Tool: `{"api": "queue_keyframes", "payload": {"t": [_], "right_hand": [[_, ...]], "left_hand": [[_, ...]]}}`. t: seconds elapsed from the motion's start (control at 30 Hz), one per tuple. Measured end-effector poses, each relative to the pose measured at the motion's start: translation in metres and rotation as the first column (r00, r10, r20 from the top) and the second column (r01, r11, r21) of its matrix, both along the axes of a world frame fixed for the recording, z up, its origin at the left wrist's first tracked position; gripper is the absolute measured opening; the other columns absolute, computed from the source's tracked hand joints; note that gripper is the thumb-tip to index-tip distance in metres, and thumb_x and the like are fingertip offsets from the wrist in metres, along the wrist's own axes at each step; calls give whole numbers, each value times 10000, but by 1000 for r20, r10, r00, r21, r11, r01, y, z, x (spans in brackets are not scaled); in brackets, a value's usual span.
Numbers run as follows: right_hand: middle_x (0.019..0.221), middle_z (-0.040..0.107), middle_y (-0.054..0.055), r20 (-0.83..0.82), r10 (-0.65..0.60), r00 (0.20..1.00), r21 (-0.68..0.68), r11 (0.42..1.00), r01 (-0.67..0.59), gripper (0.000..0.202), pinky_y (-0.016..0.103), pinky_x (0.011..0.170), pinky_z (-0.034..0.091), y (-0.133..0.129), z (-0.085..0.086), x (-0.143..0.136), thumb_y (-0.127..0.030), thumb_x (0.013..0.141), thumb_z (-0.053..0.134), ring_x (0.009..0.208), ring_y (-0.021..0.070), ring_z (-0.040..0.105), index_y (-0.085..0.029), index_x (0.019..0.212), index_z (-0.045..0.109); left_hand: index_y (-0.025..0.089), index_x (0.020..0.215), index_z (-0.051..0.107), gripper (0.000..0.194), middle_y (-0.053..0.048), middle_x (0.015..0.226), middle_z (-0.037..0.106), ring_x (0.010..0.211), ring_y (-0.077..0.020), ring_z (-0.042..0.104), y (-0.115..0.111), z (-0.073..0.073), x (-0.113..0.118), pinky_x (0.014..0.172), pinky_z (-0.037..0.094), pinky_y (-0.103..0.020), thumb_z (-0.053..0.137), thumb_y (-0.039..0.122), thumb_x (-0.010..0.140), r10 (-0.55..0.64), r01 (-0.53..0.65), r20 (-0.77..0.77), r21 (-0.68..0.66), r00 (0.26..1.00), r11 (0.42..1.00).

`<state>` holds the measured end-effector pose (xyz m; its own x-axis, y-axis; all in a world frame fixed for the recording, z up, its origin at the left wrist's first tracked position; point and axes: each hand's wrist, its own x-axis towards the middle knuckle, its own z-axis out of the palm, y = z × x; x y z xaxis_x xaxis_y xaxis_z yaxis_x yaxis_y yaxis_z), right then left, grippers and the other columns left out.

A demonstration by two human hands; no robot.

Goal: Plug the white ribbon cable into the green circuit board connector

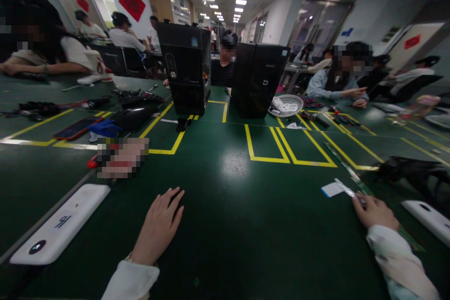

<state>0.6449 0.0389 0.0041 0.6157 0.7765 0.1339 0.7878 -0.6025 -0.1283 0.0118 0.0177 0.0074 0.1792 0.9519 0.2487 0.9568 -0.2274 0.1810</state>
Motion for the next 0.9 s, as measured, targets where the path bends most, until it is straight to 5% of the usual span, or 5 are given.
{"api": "queue_keyframes", "payload": {"t": [0.27, 0.53, 0.7, 0.9], "right_hand": [[1292, 502, 270, 123, 113, 986, -69, 992, -105, 650, 445, 983, 372, -6, -4, -11, -457, 895, 241, 1233, 381, 440, -26, 1256, 568], [1307, 550, 187, 225, 362, 905, -47, 931, -361, 561, 522, 992, 365, 26, -7, -43, -404, 905, 261, 1260, 348, 427, -73, 1219, 587], [1240, 593, 172, 207, 570, 795, 67, 802, -593, 523, 450, 973, 423, 62, -6, -93, -399, 913, 296, 1149, 289, 531, -78, 1179, 612], [1235, 586, 169, 142, 828, 542, 171, 519, -838, 465, 458, 993, 425, 87, 1, -187, -389, 941, 344, 1146, 275, 523, -93, 1189, 604]], "left_hand": [[182, 1355, 480, 487, -111, 1404, 494, 1317, -281, 422, 0, -1, 1, 1090, 329, -512, 357, 389, 931, -1, 1, -19, 2, 1000, 1000], [176, 1348, 491, 488, -115, 1403, 495, 1317, -283, 422, 0, 0, 1, 1086, 334, -512, 351, 392, 934, -3, 3, -16, -13, 1000, 1000], [183, 1359, 477, 486, -113, 1412, 485, 1319, -280, 418, 0, -1, 1, 1083, 339, -509, 354, 390, 936, -3, 2, -26, -14, 1000, 1000], [185, 1362, 471, 484, -114, 1417, 478, 1319, -279, 418, 0, -2, 1, 1078, 346, -504, 357, 389, 938, 2, -3, -29, -16, 1000, 1000]]}}
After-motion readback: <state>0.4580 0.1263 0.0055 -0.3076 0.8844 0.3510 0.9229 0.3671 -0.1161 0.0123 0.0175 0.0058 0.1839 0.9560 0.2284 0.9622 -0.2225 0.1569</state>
